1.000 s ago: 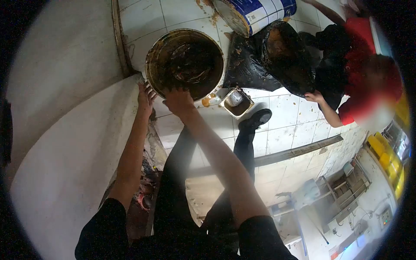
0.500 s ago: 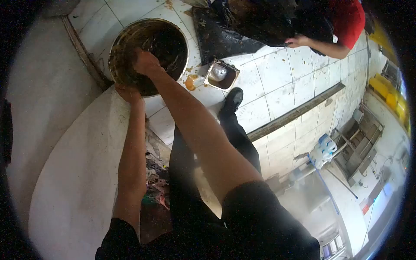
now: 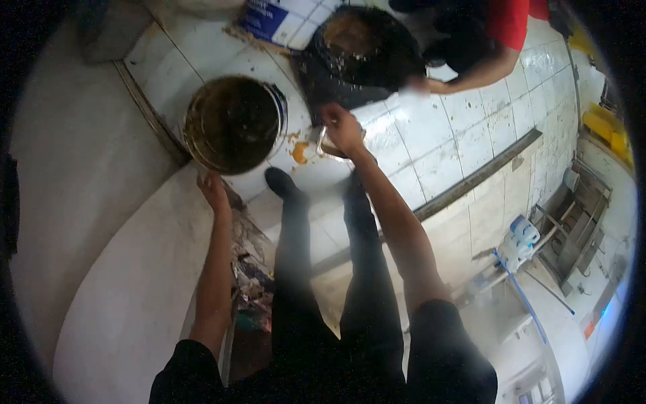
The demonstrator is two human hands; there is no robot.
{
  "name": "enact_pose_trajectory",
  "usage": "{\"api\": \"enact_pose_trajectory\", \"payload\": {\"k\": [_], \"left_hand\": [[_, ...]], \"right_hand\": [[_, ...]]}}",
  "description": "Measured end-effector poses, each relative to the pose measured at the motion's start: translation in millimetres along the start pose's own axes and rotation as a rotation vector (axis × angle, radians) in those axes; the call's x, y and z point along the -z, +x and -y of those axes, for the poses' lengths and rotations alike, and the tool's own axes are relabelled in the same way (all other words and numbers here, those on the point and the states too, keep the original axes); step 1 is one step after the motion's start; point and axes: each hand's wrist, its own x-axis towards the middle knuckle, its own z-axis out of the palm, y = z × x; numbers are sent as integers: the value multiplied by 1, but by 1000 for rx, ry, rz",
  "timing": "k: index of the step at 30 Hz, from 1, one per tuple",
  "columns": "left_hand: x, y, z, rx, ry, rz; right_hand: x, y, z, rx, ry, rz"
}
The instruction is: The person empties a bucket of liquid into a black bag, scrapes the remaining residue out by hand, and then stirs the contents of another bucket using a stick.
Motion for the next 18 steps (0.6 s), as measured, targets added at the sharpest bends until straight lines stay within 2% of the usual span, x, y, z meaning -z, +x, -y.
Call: {"api": "enact_pose_trajectory", "payload": {"k": [1,2,4,5,6,8,9,10,12,14,15,16,17,18], "left_hand": [[2,-4,5,-53,65,4],[-2,-3,8,-78,100,-1],[-5,-8,1,-91,216,4],[-3,-13,-8,-81,297,17],[-3,-18,-26,-98,390,51],[-3,-41,-71,20,114,70],[22,-9,15,63,-52,274],[43,18,78,138,-207,473],[19,-67,-111,258,177,343],[35,-59,-90,179,300,600],[41,-57,-67,141,289,578],[42,-58,-46,59,-4,580],[43,-60,-28,-18,-300,613],[41,-77,-68,-7,-70,538]], "right_hand": [[12,-6,-54,27,81,-14],[41,-16,-62,-131,-224,71],[83,-41,-147,-87,-324,19],[107,-58,-162,-86,-370,0],[130,-68,-180,-263,-442,39],[164,-76,-172,-551,-441,59],[168,-82,-198,-429,-527,2],[178,-81,-178,-516,-383,47],[188,-87,-187,-192,-286,68],[198,-96,-157,-4,-221,-2],[206,-97,-147,5,-368,90],[207,-100,-138,-114,-235,-12],[213,-103,-131,-88,-270,-32],[220,-104,-129,-159,-260,-36]]}}
